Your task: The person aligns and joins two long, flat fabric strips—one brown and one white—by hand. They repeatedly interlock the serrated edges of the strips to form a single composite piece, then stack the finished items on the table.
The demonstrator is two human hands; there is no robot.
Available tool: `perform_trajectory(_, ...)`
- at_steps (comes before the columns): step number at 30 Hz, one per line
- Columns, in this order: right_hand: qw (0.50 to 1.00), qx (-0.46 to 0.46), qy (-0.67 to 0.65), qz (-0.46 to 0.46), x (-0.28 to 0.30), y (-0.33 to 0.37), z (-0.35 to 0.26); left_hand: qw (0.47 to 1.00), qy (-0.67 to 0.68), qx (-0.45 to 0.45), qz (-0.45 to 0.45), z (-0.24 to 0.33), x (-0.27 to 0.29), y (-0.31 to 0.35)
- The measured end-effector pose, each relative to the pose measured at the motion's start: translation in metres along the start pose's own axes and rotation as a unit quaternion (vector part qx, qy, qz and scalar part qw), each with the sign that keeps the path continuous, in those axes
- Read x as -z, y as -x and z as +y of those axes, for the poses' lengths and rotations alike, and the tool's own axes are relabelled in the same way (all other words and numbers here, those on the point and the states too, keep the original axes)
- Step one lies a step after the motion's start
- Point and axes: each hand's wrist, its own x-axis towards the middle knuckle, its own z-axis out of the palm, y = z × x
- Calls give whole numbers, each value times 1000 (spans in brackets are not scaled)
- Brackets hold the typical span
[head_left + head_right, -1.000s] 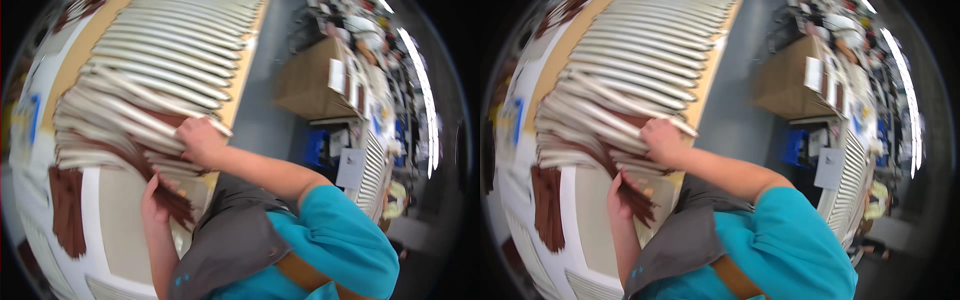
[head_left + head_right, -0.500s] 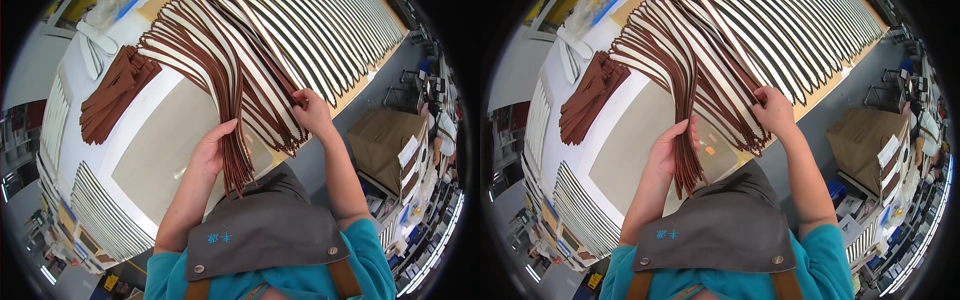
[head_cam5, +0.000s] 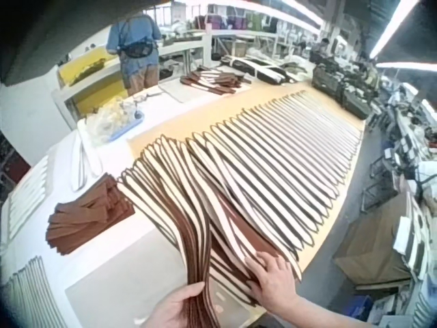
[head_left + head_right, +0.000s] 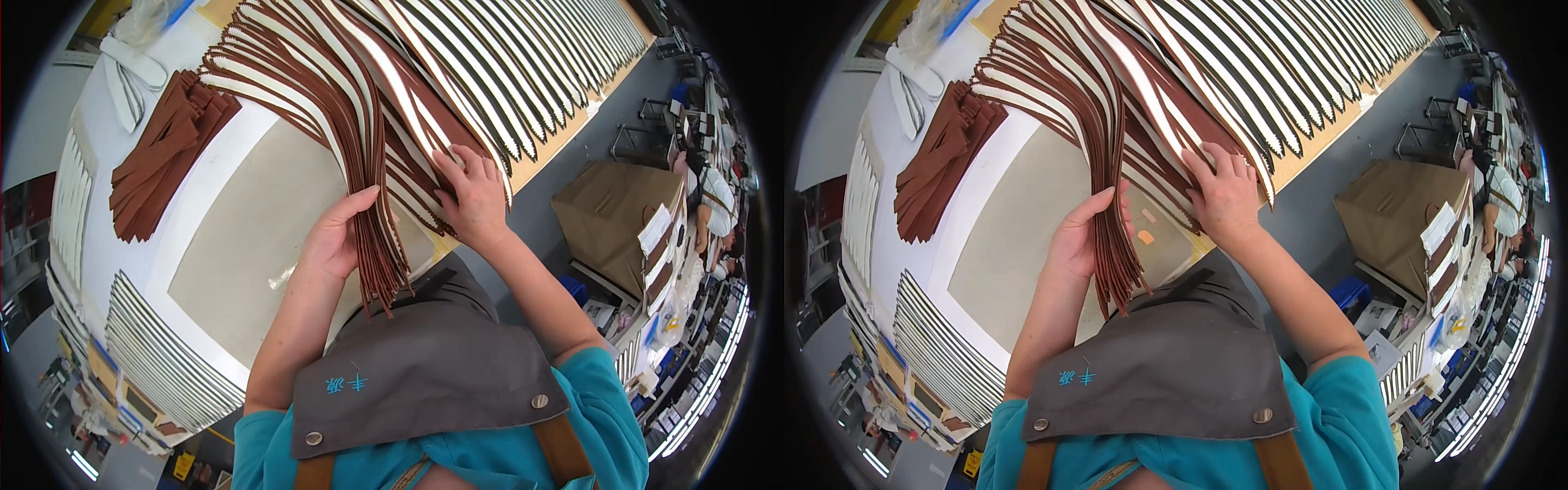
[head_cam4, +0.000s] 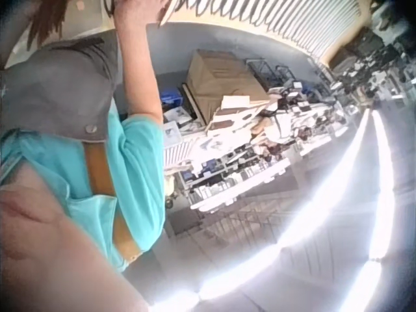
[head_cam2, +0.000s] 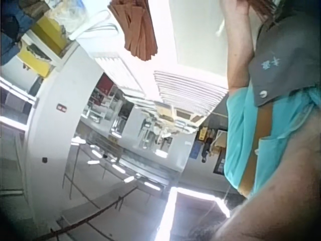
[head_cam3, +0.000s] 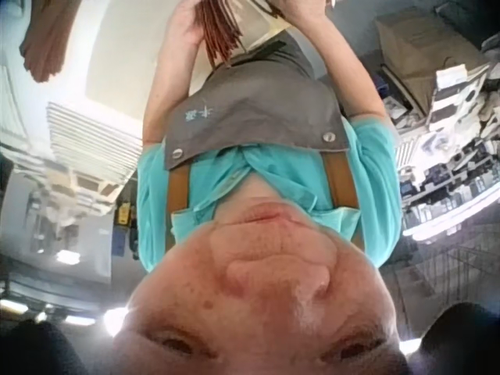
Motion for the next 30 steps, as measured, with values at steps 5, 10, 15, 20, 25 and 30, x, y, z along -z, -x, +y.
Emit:
perform_trajectory(5,999,-36,-12,-2,-1,-3,3,1000,3,7,5,0,0,-2)
perform_trajectory(10,998,-22,-9,-49,10,-13,10,1000,4,-1,20,-2,1,-6)
perform_trajectory(15,999,4,-15,-37,25,-27,14,1000,2,-7,3,-3,0,-3)
perform_trajectory(20,996,39,59,-61,20,-16,3,1000,3,-5,20,-5,1,-7)
perform_trajectory(25,997,23,52,-55,12,-12,11,1000,0,-13,20,-6,1,-9)
perform_trajectory(30,995,10,46,-90,17,-17,9,1000,-1,-14,18,-8,2,-11)
